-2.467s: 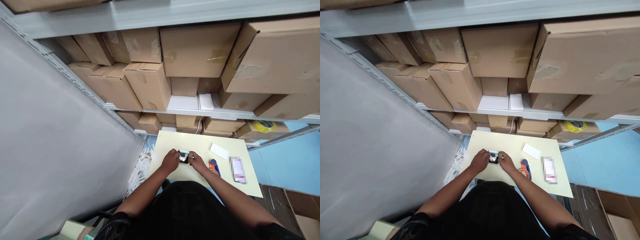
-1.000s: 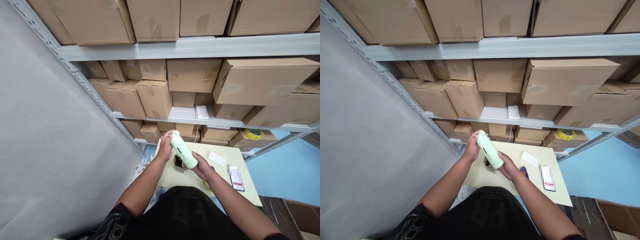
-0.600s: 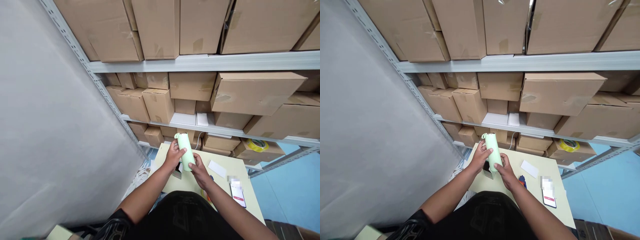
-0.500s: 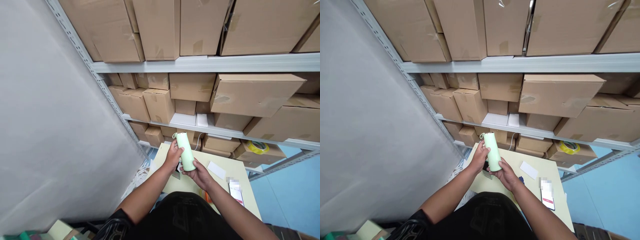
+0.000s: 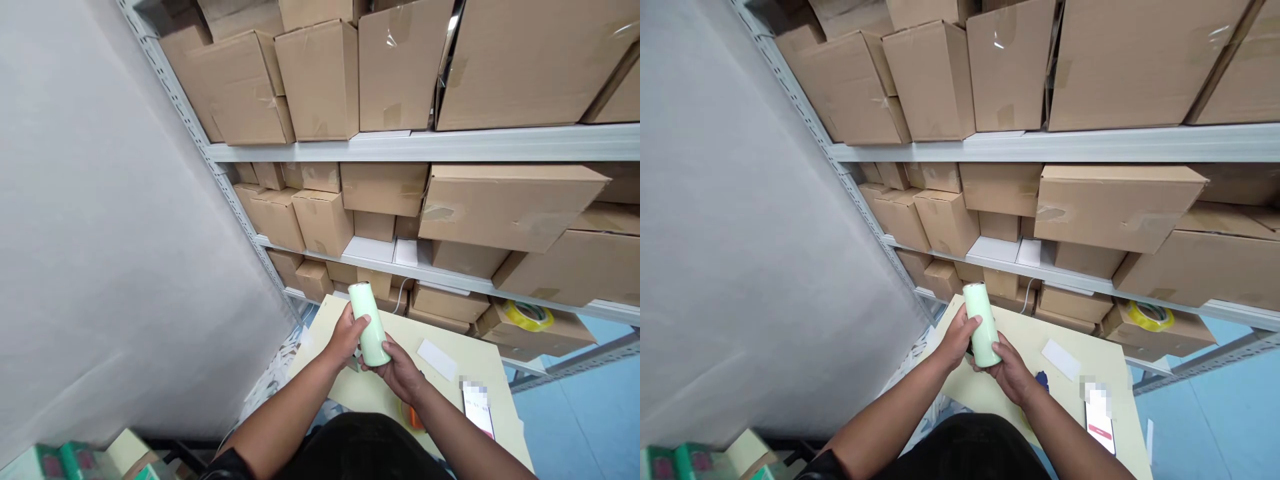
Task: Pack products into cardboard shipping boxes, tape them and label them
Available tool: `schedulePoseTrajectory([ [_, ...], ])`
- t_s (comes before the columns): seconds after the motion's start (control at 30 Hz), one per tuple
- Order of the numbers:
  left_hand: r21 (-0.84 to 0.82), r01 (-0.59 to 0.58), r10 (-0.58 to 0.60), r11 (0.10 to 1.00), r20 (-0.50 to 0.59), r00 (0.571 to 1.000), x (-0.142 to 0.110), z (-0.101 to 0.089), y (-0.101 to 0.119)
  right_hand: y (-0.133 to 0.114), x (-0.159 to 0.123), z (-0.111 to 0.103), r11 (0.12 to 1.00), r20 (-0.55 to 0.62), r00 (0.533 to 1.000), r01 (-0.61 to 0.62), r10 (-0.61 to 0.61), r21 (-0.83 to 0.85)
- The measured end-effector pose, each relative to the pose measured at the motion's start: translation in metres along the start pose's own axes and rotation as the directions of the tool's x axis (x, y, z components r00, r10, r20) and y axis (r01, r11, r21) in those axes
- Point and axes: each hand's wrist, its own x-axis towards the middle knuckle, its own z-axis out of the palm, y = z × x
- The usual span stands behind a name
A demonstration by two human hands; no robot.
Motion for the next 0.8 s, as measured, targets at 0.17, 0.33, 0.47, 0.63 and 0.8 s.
schedulePoseTrajectory([
  [0.17,0.036,-0.103,0.1,0.994,0.068,0.993,-0.007,-0.012,0.0,0.005,0.004,0.014,0.949,-0.167,0.963,0.161,-0.211,-0.27],
  [0.33,-0.05,-0.108,0.109,0.993,0.017,0.994,-0.005,-0.029,0.001,0.018,0.011,0.028,0.916,-0.257,0.925,0.178,-0.28,-0.358],
  [0.47,-0.094,-0.07,0.081,0.993,0.115,0.99,-0.002,-0.053,0.009,0.023,0.016,0.046,0.99,-0.19,0.974,0.106,-0.123,-0.093],
  [0.63,0.048,0.01,-0.019,0.999,0.194,0.981,0.005,-0.08,0.011,0.03,0.029,0.076,0.961,-0.293,0.927,0.177,-0.235,-0.213],
  [0.8,-0.026,-0.029,0.033,0.999,0.164,0.986,0.012,-0.086,0.009,0.04,0.032,0.094,0.937,-0.389,0.879,0.153,-0.274,-0.313],
])
